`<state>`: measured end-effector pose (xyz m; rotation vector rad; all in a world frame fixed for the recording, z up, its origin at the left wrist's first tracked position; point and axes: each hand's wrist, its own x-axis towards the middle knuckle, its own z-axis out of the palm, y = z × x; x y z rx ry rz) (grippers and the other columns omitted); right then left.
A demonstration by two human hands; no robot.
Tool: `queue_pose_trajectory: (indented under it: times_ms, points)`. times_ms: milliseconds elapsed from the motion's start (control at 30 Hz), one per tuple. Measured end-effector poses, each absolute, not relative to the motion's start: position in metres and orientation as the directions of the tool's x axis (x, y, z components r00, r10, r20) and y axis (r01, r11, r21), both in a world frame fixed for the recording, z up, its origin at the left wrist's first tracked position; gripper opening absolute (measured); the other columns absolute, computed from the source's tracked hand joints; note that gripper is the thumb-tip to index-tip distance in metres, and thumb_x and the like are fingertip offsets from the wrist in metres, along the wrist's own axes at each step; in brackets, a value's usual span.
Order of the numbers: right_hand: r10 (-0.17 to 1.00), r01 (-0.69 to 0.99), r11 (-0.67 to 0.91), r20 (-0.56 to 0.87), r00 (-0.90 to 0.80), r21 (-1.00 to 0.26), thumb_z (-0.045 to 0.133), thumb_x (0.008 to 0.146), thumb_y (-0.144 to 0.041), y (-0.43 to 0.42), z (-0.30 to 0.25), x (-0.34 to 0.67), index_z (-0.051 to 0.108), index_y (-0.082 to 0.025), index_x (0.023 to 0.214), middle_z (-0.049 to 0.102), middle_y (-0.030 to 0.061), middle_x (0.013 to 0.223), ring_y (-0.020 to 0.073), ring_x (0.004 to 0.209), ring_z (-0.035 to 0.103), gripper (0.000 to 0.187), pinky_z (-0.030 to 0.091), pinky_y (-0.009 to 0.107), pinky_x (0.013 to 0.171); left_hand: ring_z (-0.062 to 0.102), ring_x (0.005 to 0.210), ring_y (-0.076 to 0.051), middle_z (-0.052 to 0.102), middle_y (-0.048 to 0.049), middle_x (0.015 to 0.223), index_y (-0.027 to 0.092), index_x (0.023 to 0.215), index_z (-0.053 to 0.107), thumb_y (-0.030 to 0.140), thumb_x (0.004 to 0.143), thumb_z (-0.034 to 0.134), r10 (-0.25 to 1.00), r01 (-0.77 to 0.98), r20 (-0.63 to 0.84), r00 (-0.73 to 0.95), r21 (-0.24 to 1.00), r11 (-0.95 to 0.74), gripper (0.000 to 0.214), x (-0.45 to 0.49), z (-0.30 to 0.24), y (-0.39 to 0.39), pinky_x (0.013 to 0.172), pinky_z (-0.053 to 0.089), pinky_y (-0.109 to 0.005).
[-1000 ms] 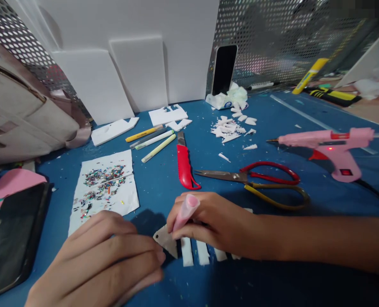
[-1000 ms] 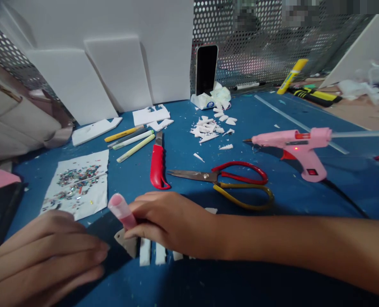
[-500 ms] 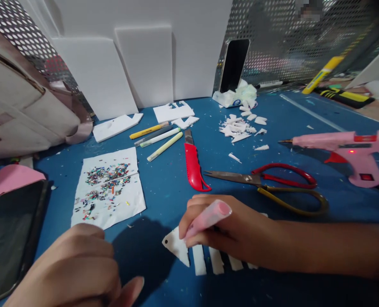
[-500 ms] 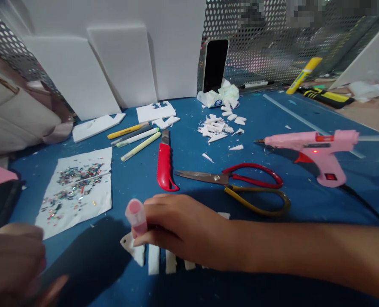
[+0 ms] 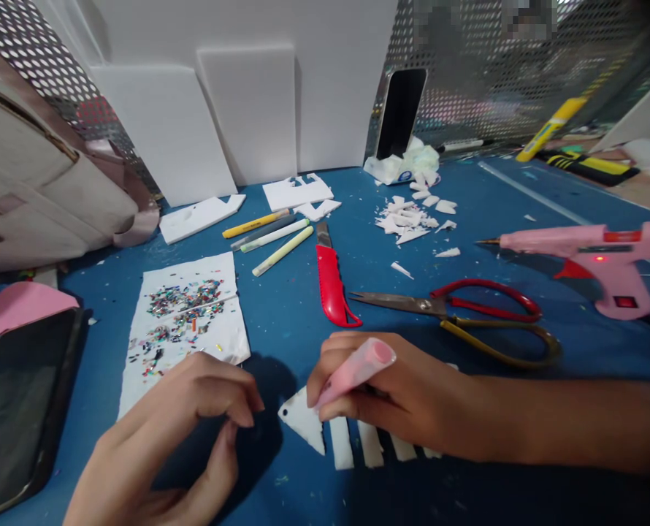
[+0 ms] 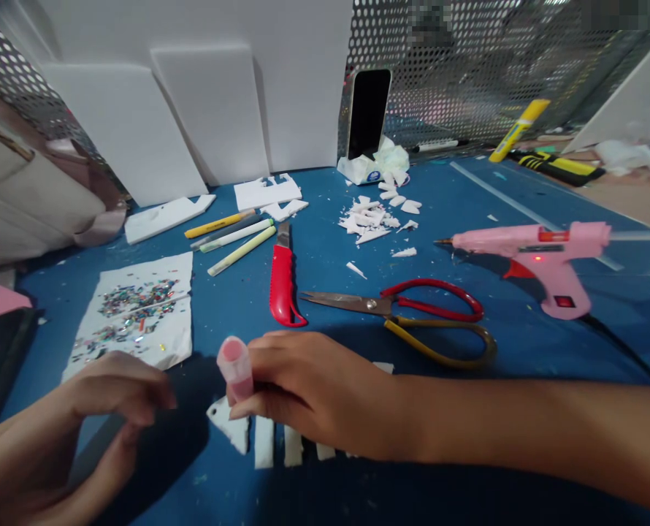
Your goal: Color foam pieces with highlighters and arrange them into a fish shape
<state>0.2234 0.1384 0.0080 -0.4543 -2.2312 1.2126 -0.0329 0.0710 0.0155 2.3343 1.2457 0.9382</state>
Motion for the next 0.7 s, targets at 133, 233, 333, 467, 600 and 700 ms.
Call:
queue_pose_trajectory:
  times_ms: [133, 233, 333, 467, 600, 700]
  points:
    - [0.533, 0.025, 0.532, 0.311, -0.787, -0.846, 0.061, 0.102, -0.019, 0.1395, 0.0078, 0.2222, 0.069, -0.008, 0.097, 0.073, 0.0115, 0.096, 0.0183, 0.088, 0.066, 0.015, 0.05, 0.032, 0.081, 0.067, 0.082, -0.008, 0.067, 0.0042, 0.09, 0.027, 0.108, 0.06, 0.017, 0.097, 0.052, 0.813, 0.592, 0.358, 0.459, 0.559, -0.58, 0.017, -0.041, 0.0156, 0.077, 0.075, 0.051, -0.014]
    - [0.538, 0.056, 0.522, 0.277, -0.796, -0.851, 0.06, 0.103, -0.02, 0.1392, 0.0096, 0.2222, 0.069, -0.012, 0.096, 0.073, 0.0089, 0.097, 0.0174, 0.089, 0.065, 0.014, 0.05, 0.031, 0.083, 0.068, 0.082, -0.008, 0.069, 0.0045, 0.089, 0.027, 0.107, 0.062, 0.018, 0.098, 0.054, 0.812, 0.574, 0.353, 0.465, 0.577, -0.581, 0.015, -0.0412, 0.0169, 0.0782, 0.076, 0.052, -0.015]
    - [0.545, 0.09, 0.51, 0.24, -0.803, -0.856, 0.06, 0.103, -0.022, 0.1382, 0.0115, 0.2226, 0.069, -0.013, 0.096, 0.073, 0.0082, 0.098, 0.0171, 0.091, 0.065, 0.015, 0.05, 0.031, 0.085, 0.069, 0.084, -0.009, 0.07, 0.0043, 0.09, 0.026, 0.105, 0.063, 0.019, 0.098, 0.056, 0.807, 0.564, 0.358, 0.469, 0.581, -0.586, 0.012, -0.0401, 0.0182, 0.0792, 0.077, 0.054, -0.016]
    - [0.55, 0.091, 0.511, 0.243, -0.799, -0.854, 0.06, 0.103, -0.022, 0.1376, 0.0113, 0.2222, 0.069, -0.014, 0.096, 0.073, 0.0079, 0.098, 0.0171, 0.091, 0.065, 0.015, 0.05, 0.032, 0.085, 0.069, 0.084, -0.01, 0.07, 0.0033, 0.089, 0.026, 0.103, 0.062, 0.023, 0.099, 0.061, 0.787, 0.541, 0.379, 0.487, 0.576, -0.613, 0.005, -0.04, 0.0183, 0.081, 0.076, 0.056, -0.016]
    - [0.548, 0.09, 0.516, 0.248, -0.799, -0.852, 0.06, 0.103, -0.022, 0.1379, 0.0099, 0.222, 0.068, -0.014, 0.094, 0.073, 0.0072, 0.096, 0.0168, 0.09, 0.065, 0.014, 0.05, 0.031, 0.084, 0.067, 0.087, -0.01, 0.066, 0.0031, 0.092, 0.025, 0.094, 0.056, 0.023, 0.096, 0.066, 0.815, 0.574, 0.366, 0.448, 0.581, -0.577, 0.01, -0.0401, 0.0164, 0.0797, 0.077, 0.056, -0.016]
    - [0.541, 0.061, 0.528, 0.281, -0.793, -0.847, 0.06, 0.103, -0.021, 0.1382, 0.0099, 0.2225, 0.067, -0.014, 0.093, 0.073, 0.0074, 0.095, 0.0168, 0.089, 0.065, 0.014, 0.05, 0.031, 0.083, 0.065, 0.083, -0.009, 0.062, 0.0031, 0.088, 0.025, 0.088, 0.052, 0.013, 0.094, 0.061, 0.806, 0.565, 0.376, 0.457, 0.578, -0.589, 0.015, -0.0387, 0.0158, 0.0794, 0.073, 0.055, -0.017]
